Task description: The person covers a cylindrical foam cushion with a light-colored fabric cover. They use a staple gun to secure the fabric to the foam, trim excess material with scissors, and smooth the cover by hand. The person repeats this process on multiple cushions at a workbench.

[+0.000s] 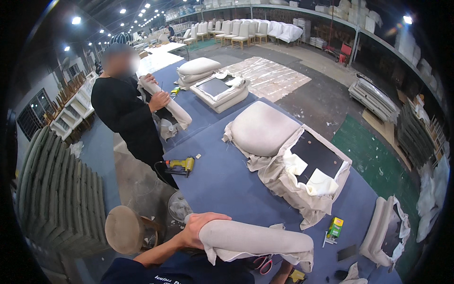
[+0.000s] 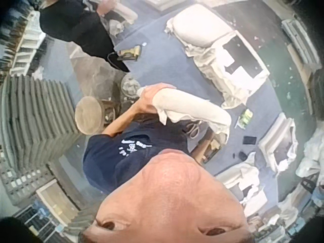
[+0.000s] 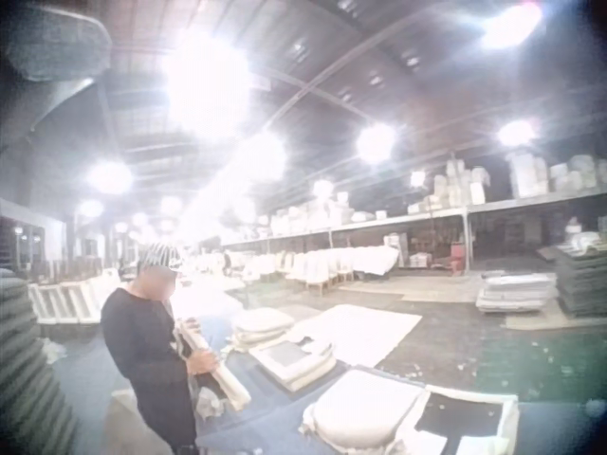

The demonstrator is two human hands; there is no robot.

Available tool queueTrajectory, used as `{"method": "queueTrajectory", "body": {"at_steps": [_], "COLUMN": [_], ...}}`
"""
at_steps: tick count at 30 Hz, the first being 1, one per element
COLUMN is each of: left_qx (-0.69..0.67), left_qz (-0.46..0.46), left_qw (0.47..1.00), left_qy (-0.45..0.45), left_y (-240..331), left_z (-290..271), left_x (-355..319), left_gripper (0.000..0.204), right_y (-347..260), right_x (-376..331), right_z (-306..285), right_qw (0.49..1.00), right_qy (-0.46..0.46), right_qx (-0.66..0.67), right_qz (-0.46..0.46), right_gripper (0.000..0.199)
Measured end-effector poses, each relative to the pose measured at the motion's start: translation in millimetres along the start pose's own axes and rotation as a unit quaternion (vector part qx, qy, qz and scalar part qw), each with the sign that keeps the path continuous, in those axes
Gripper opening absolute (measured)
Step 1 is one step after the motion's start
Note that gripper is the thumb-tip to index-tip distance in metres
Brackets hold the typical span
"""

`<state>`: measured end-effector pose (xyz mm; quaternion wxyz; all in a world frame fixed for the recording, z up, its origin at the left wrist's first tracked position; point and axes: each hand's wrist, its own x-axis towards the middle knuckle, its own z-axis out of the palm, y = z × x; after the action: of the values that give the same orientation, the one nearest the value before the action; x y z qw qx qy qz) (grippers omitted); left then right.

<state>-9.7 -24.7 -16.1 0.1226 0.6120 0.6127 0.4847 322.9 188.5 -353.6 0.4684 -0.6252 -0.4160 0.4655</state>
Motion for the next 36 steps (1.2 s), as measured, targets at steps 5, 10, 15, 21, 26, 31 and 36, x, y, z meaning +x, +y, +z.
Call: {"method": "queueTrajectory", "body": {"at_steps": [5,10,15,21,26,31,36], "left_qx": [0.012,-0.079,-0.154,-0.542,-0.59,-0.605,-0.608], "left_qz": [0.053,0.038,-0.071,0.306,0.317,0.324,0.329], "left_qw": [0.996,0.993,0.982,0.643,0.617,0.595,0.585], "left_qy": [0.07,0.078,-0.083,-0.447,-0.412,-0.418,-0.423], "left_y": [14.2,10.4,37.7,57.6,64.9,56.7,49.3], "left_z": [29.9,35.9,-4.7,11.5,12.9,2.8,-7.9], "left_x": [17.6,19.8,20.0,26.7,29.7,32.6,33.1], "left_gripper": [0.069,0.082,0.089,0.059,0.06,0.061,0.063], "right_y": [-76.5,-207.1,-335.7,-340.9,-339.1,-332.7,-329.4], "right_x": [51.3,110.1,51.6,-11.8,-13.6,-2.2,-1.7], "right_z": [21.5,24.2,25.2,94.7,101.4,99.0,107.3], "right_qw": [0.986,0.891,0.875,0.759,0.774,0.779,0.776], "right_qy": [-0.029,-0.144,-0.33,-0.134,-0.107,-0.09,-0.082], "right_qx": [0.164,0.4,-0.012,-0.234,-0.203,-0.203,-0.199], "right_qz": [-0.031,-0.162,-0.355,-0.593,-0.591,-0.586,-0.592], "right_gripper": [0.037,0.04,0.041,0.037,0.042,0.043,0.042]}}
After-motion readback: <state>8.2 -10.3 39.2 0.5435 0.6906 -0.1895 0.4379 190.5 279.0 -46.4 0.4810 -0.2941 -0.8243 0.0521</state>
